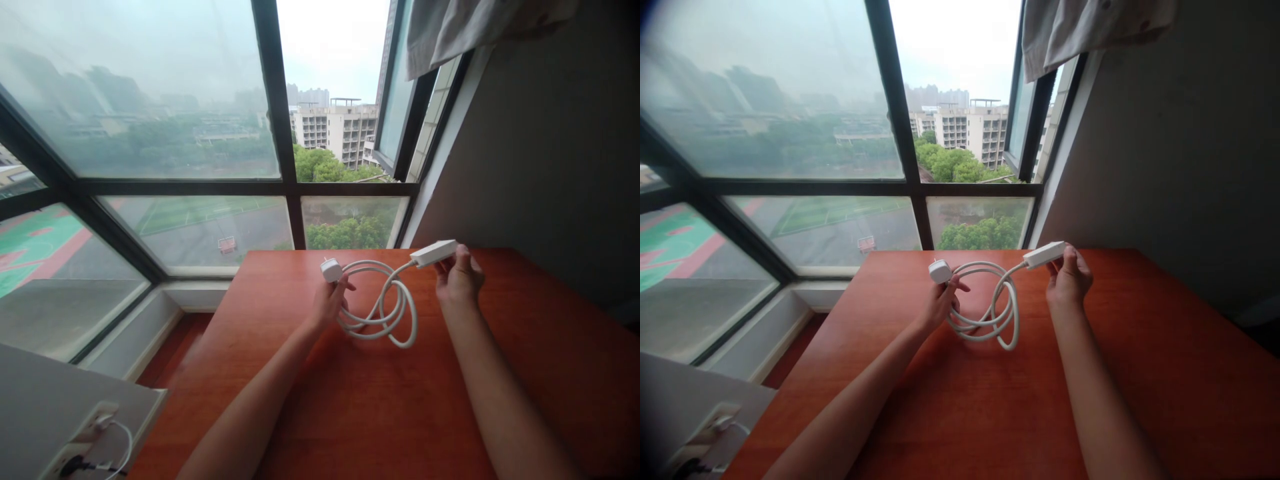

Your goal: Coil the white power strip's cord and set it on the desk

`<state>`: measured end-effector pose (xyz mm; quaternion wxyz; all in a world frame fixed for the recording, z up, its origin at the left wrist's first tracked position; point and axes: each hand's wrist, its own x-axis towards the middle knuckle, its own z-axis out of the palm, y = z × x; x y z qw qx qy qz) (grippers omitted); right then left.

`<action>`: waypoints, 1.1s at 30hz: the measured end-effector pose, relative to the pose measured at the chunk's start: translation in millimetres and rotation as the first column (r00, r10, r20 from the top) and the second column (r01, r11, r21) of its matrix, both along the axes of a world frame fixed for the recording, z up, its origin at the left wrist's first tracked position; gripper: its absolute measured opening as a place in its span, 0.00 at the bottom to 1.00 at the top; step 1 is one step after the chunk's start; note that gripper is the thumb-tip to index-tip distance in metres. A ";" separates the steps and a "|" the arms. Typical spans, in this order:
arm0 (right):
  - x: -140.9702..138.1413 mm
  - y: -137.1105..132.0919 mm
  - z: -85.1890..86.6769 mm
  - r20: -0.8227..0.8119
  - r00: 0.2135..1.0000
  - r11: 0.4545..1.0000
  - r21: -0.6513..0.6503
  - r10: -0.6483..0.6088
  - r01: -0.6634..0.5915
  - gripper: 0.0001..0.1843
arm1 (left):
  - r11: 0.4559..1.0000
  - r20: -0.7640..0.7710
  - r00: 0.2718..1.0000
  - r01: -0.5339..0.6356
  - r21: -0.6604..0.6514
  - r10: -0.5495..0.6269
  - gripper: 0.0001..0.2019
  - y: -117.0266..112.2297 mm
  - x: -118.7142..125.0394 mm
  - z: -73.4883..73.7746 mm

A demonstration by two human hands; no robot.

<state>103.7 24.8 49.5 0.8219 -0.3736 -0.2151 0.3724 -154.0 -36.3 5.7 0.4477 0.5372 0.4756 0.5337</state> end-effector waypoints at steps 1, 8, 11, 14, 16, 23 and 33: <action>3.1 -1.7 -6.5 -0.012 1.000 1.000 -0.007 -0.008 0.008 0.21 | 1.000 -0.004 1.000 -0.004 0.007 0.004 0.29 -0.5 1.2 -1.0; 8.9 -7.2 -34.7 -0.075 0.997 0.999 -0.037 0.000 -0.002 0.20 | 0.968 -0.125 0.977 -0.147 0.206 0.175 0.22 -3.2 -2.4 -0.3; 9.8 -5.7 -41.4 -0.110 0.994 0.997 -0.067 0.018 -0.025 0.19 | 0.871 -0.326 0.901 -0.102 0.481 0.285 0.16 -4.7 -8.0 5.5; 11.4 -6.1 -46.5 -0.113 0.993 0.997 -0.073 0.031 -0.040 0.20 | 0.782 -0.507 0.788 0.053 0.620 0.348 0.12 -6.1 -15.2 10.7; 12.4 -7.2 -49.1 -0.096 0.995 0.997 -0.072 0.031 -0.038 0.21 | 0.736 -0.626 0.677 0.182 0.652 0.386 0.09 -6.2 -19.9 12.6; 11.9 -8.5 -56.3 -0.004 0.998 0.995 -0.085 0.060 -0.061 0.23 | 0.726 -0.810 0.419 0.388 0.568 0.410 0.10 -4.2 -25.4 12.7; 11.1 -7.2 -69.4 0.054 0.981 0.974 -0.146 0.186 -0.176 0.24 | 0.929 -0.332 0.882 -0.249 0.274 0.335 0.22 -2.5 -25.6 0.3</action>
